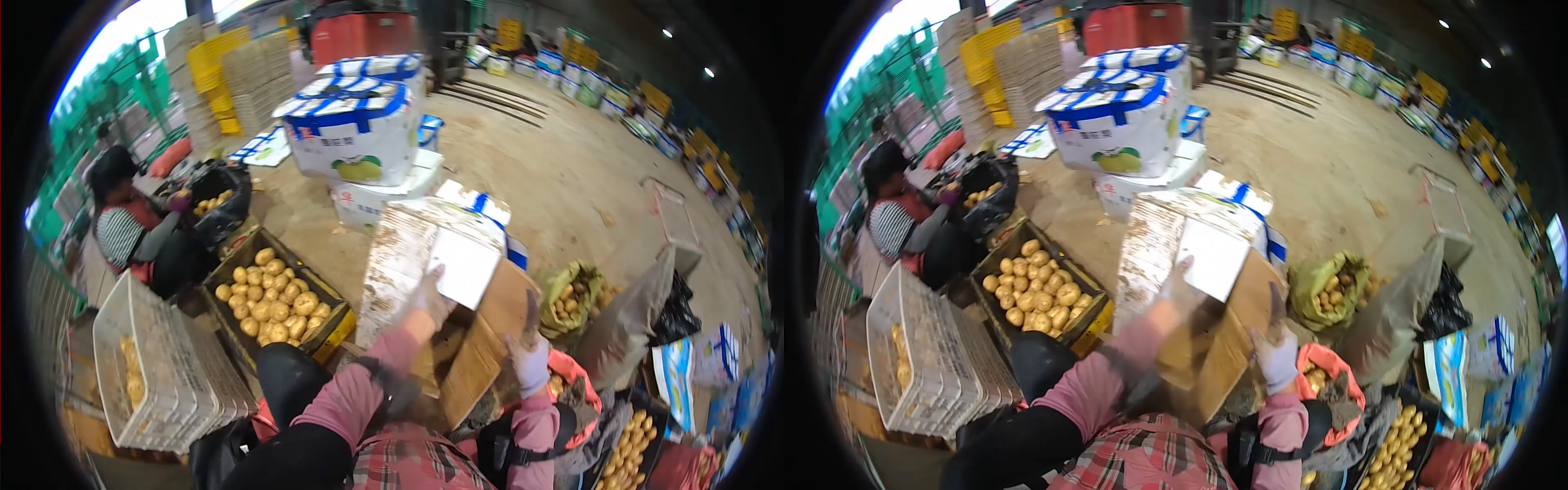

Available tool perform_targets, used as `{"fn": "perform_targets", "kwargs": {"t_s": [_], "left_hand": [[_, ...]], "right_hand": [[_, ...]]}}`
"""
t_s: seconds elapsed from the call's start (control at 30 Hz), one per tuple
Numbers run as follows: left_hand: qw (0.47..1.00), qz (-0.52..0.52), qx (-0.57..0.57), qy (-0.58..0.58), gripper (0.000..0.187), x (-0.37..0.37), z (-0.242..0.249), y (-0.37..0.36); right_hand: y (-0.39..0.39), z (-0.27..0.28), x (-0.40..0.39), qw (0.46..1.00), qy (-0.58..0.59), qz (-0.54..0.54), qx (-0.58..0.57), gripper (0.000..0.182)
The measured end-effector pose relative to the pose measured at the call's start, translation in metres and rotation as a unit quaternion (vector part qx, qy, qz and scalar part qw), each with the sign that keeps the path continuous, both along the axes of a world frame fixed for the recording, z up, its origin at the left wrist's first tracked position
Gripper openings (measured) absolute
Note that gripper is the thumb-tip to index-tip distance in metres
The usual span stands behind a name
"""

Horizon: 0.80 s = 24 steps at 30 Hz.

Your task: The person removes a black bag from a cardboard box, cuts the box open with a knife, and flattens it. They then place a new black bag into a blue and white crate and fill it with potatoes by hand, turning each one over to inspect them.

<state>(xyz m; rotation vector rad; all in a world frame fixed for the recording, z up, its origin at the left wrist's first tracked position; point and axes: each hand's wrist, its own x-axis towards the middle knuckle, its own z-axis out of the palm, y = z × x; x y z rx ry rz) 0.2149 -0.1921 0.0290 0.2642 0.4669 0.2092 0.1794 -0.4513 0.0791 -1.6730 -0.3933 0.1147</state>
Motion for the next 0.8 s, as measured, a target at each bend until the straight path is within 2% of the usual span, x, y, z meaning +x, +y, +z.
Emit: {"fn": "perform_targets", "kwargs": {"t_s": [0.03, 0.1, 0.13, 0.17, 0.23, 0.3, 0.33, 0.37, 0.4, 0.43, 0.47, 0.5, 0.57, 0.6, 0.67, 0.7, 0.77, 0.8], "left_hand": [[0.999, -0.011, 0.029, 0.038, 0.043, -0.013, 0.017, -0.005], [0.989, -0.020, 0.122, 0.080, 0.037, -0.034, 0.053, -0.004], [0.981, -0.028, 0.161, 0.103, 0.035, -0.045, 0.068, -0.009], [0.980, 0.000, 0.188, 0.070, 0.035, -0.051, 0.084, -0.013], [0.968, 0.046, 0.245, 0.006, 0.035, -0.052, 0.123, -0.014], [0.954, 0.055, 0.294, 0.036, 0.031, -0.051, 0.184, 0.003], [0.915, 0.070, 0.395, -0.032, 0.035, -0.032, 0.170, 0.021], [0.861, 0.084, 0.490, -0.107, 0.040, -0.018, 0.156, 0.035], [0.749, 0.153, 0.639, -0.084, 0.049, -0.007, 0.142, 0.048], [0.605, 0.222, 0.762, -0.060, 0.058, -0.007, 0.140, 0.061], [0.427, 0.225, 0.874, 0.052, 0.067, -0.027, 0.155, 0.071], [0.225, 0.217, 0.936, 0.163, 0.077, -0.049, 0.170, 0.085], [0.173, 0.247, 0.919, 0.254, 0.091, -0.065, 0.160, 0.131], [0.258, 0.196, 0.880, 0.347, 0.085, -0.069, 0.137, 0.165], [0.521, 0.077, 0.762, 0.376, 0.066, -0.082, 0.109, 0.222], [0.682, 0.008, 0.666, 0.302, 0.057, -0.086, 0.106, 0.230], [0.526, -0.014, 0.790, 0.315, 0.050, -0.076, 0.098, 0.227], [0.438, -0.023, 0.842, 0.314, 0.049, -0.067, 0.098, 0.224]], "right_hand": [[-0.007, -0.003, 0.005, 0.998, 0.055, -0.004, -0.019, 0.026], [0.004, 0.004, 0.003, 1.000, -0.019, 0.003, 0.000, 0.023], [0.012, 0.017, -0.007, 1.000, -0.010, 0.012, 0.025, 0.018], [0.014, 0.025, -0.011, 0.999, -0.001, 0.018, 0.047, 0.014], [0.012, 0.023, -0.011, 1.000, 0.011, 0.019, -0.020, 0.012], [0.003, 0.017, -0.013, 0.994, 0.011, 0.039, -0.097, 0.012], [0.013, 0.023, -0.022, 0.999, -0.011, 0.035, -0.040, 0.013], [0.015, 0.008, -0.020, 0.997, 0.039, 0.044, -0.045, 0.016], [0.019, -0.002, -0.018, 0.996, 0.058, 0.054, -0.031, 0.011], [0.028, -0.003, -0.017, 0.995, 0.075, 0.068, -0.014, 0.008], [0.036, -0.001, -0.017, 0.996, 0.059, 0.061, 0.003, 0.010], [0.045, 0.003, -0.015, 0.997, 0.044, 0.056, 0.019, 0.012], [0.053, 0.008, -0.010, 0.997, 0.030, 0.057, 0.033, 0.017], [0.057, 0.012, -0.006, 0.997, 0.029, 0.060, 0.032, 0.018], [0.061, 0.018, 0.001, 0.999, 0.011, 0.052, 0.005, 0.019], [0.063, 0.018, 0.006, 0.997, 0.026, 0.052, 0.041, 0.019], [0.069, 0.015, 0.018, 0.990, 0.056, 0.047, 0.118, 0.019], [0.072, 0.027, 0.021, 0.994, 0.037, 0.046, 0.091, 0.018]]}}
